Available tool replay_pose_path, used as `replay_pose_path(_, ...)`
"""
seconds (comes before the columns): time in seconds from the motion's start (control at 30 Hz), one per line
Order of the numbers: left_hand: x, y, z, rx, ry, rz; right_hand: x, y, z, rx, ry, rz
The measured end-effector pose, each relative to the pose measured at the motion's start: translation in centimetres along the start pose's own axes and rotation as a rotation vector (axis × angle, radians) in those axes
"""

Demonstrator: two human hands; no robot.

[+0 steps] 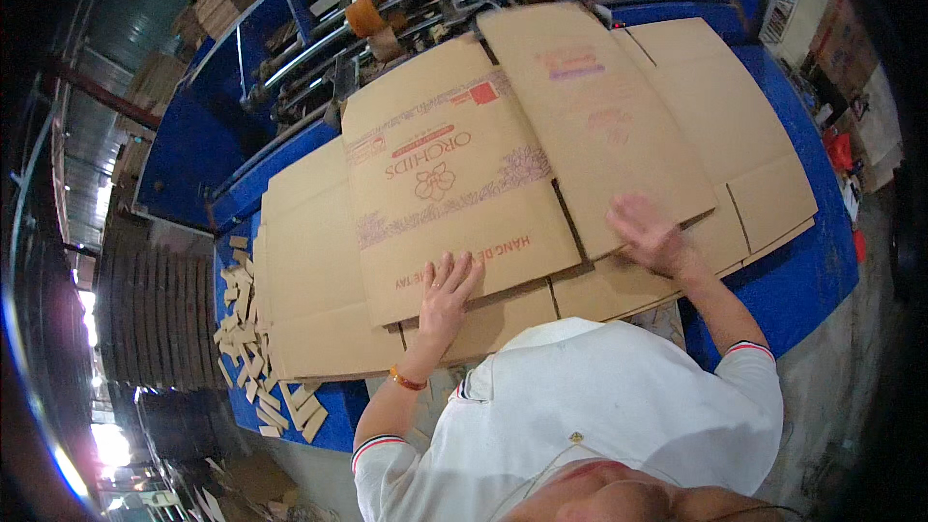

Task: The person repeatedly picks up flat cardboard sheets, folds them along pre-scored lines into box shapes, and stacks them on a blue conveyor surface. The process is continuous and repetitive throughout the clip.

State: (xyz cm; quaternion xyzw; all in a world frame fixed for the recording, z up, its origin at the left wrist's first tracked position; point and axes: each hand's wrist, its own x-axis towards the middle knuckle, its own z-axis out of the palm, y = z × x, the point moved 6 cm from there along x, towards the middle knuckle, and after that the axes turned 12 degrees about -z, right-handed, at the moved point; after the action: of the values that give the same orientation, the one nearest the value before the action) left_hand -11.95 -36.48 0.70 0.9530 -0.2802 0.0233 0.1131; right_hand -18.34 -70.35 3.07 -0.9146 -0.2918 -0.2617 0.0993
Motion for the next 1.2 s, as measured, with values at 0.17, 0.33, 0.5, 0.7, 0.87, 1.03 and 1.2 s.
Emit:
replay_pose_path(0.17,0.4,-1.3,0.0,0.050,-0.024,0.060,0.0,-1.0,2.1,0.044,-0.162,-0.053)
replay_pose_path(0.33,1.6,-2.1,-1.0,-0.014,-0.028,0.037,1.4,-1.0,2.3,0.014,-0.195,-0.089)
replay_pose_path(0.5,3.5,-4.5,-1.5,0.025,-0.003,0.057,3.7,-0.5,3.7,-0.041,-0.198,-0.153)
replay_pose_path(0.7,6.2,-6.4,-0.6,0.080,0.060,0.057,5.7,1.5,5.5,-0.084,-0.197,-0.113)
replay_pose_path(0.87,6.8,-5.3,-2.6,0.103,-0.001,-0.011,7.0,1.3,3.5,-0.037,-0.179,-0.065)
replay_pose_path(1.03,5.9,-6.6,-2.1,-0.020,0.124,0.108,6.3,1.7,4.1,-0.127,-0.203,-0.052)
replay_pose_path(1.2,8.5,-7.7,-2.7,-0.028,0.311,0.233,7.3,4.8,6.6,-0.180,-0.176,-0.063)
